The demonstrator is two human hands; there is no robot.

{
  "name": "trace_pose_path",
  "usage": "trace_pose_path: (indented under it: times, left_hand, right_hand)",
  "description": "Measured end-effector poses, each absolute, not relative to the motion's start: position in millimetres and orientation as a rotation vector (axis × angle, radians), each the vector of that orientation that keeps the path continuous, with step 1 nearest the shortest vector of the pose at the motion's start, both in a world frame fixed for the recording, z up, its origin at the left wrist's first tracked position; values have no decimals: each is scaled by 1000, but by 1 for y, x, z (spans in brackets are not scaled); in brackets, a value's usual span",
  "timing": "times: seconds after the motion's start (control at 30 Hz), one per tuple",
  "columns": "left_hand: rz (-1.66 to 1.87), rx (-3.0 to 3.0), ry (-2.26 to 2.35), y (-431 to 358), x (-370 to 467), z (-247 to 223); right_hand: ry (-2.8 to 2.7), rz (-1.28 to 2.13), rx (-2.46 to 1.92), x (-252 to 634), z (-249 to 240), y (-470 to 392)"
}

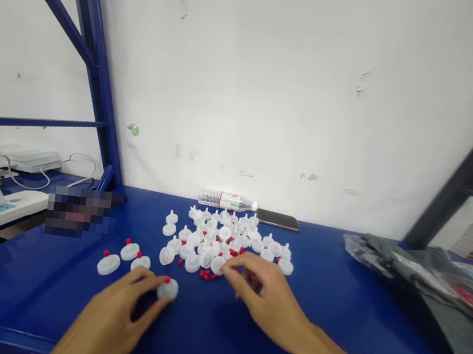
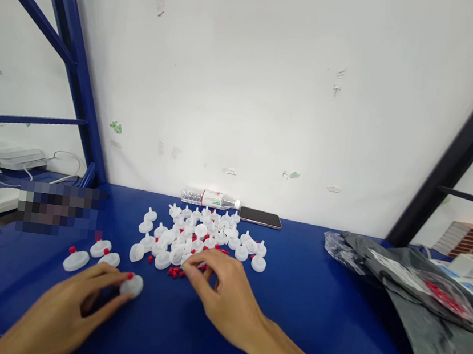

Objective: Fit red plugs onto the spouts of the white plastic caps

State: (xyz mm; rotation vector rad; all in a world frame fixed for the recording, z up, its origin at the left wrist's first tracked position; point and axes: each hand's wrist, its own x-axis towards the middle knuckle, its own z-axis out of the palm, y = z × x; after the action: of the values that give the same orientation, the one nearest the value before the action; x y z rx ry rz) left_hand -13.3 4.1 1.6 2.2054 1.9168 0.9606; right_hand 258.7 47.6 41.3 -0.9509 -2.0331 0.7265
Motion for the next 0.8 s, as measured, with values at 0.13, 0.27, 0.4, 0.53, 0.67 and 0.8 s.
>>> trace_pose_path:
  times: [0.13,0.27,0.4,0.53,0.67,0.8]
  left_hand:
    - [976,2117,2166,22,-61,11]
    - [1050,2076,2222,34,-83,4]
    - [1063,2077,2222,37,-83,-6]
    - [1011,2006,2283,32,-78,2]
    - [1085,2001,2396,17,-62,17]
    - [1311,2267,2237,0,-36,18]
  right_hand:
    - [-2021,406,-1117,279,47,62]
    - [-2141,200,-1240,286,43,72]
    - [-2313,187,-1190,280,34,74]
    - [-2402,171,-1145,273,26,74]
    - [-2247,311,-1122,273,23,79]
    - [-2137,408,-1099,278,33,84]
